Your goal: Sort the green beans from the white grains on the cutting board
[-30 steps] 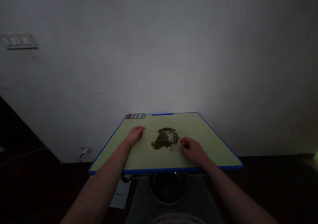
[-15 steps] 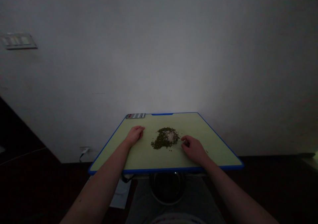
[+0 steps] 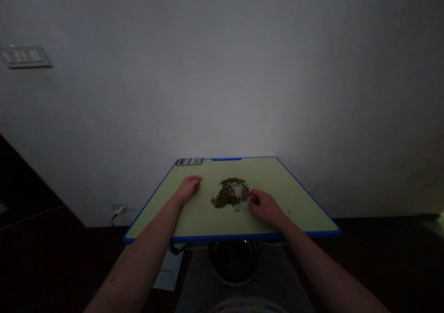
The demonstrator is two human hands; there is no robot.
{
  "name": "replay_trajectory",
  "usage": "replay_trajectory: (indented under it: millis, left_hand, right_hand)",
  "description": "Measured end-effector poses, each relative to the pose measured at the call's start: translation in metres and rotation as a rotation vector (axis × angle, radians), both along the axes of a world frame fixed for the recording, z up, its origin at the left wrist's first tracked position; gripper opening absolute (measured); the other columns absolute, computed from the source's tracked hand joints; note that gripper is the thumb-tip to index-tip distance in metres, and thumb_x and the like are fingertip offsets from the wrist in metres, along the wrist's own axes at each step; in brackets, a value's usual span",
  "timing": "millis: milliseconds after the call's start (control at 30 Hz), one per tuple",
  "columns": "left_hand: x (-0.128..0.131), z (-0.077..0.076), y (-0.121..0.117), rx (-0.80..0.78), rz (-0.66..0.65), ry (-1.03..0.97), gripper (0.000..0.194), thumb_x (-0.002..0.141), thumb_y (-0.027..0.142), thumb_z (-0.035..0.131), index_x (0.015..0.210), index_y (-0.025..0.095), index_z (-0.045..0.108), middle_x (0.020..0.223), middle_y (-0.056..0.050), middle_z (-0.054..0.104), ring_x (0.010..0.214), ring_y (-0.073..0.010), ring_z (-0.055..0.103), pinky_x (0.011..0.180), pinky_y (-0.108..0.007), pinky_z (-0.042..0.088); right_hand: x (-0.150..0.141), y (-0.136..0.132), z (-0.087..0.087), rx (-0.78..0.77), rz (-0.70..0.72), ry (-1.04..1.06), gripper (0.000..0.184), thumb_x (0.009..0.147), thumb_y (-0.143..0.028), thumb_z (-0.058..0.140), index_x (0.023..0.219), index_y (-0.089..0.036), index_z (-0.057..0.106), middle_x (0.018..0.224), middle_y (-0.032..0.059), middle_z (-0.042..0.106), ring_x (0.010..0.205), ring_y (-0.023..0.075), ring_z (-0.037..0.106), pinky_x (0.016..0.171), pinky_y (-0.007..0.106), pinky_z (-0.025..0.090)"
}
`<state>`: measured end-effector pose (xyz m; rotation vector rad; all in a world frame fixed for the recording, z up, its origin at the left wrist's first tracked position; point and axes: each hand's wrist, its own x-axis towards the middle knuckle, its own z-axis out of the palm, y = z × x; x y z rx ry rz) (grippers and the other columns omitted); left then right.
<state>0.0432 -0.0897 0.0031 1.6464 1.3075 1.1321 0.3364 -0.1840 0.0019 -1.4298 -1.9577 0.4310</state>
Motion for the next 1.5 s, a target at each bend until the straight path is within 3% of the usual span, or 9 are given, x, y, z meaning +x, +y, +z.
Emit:
replay_trajectory:
  millis: [633,1133,1500]
  left_hand:
    - [0.000,-0.002,0.003,-0.003,-0.011,-0.016,0.038,0.073,0.044,0.049,0.046,0.018,0.043,0.036,0.004,0.040,0.036,-0.0080,0.033,0.043,-0.024,0.027]
    - [0.001,0.003,-0.002,-0.020,-0.002,-0.036,0.036,0.072,0.044,0.049,0.048,0.019,0.042,0.037,0.004,0.041,0.037,-0.0086,0.033,0.043,-0.024,0.027]
    - [0.000,0.001,0.001,-0.014,0.003,-0.022,0.036,0.072,0.044,0.048,0.048,0.019,0.042,0.037,0.004,0.040,0.037,-0.0086,0.035,0.044,-0.024,0.028]
  right_hand:
    - [-0.007,-0.016,0.007,-0.049,0.122,0.005,0.024,0.071,-0.017,0.050,0.093,-0.019,0.060,0.068,-0.0002,0.060,0.063,0.0129,0.054,0.060,0.023,0.037]
    - [0.015,-0.032,0.009,-0.078,0.027,-0.013,0.021,0.072,-0.020,0.050,0.091,-0.019,0.059,0.064,-0.0015,0.058,0.060,0.0126,0.052,0.057,0.023,0.035]
    - [0.006,-0.033,0.010,-0.091,0.132,0.022,0.022,0.071,-0.016,0.050,0.091,-0.019,0.058,0.065,-0.0015,0.059,0.061,0.0121,0.053,0.057,0.023,0.036]
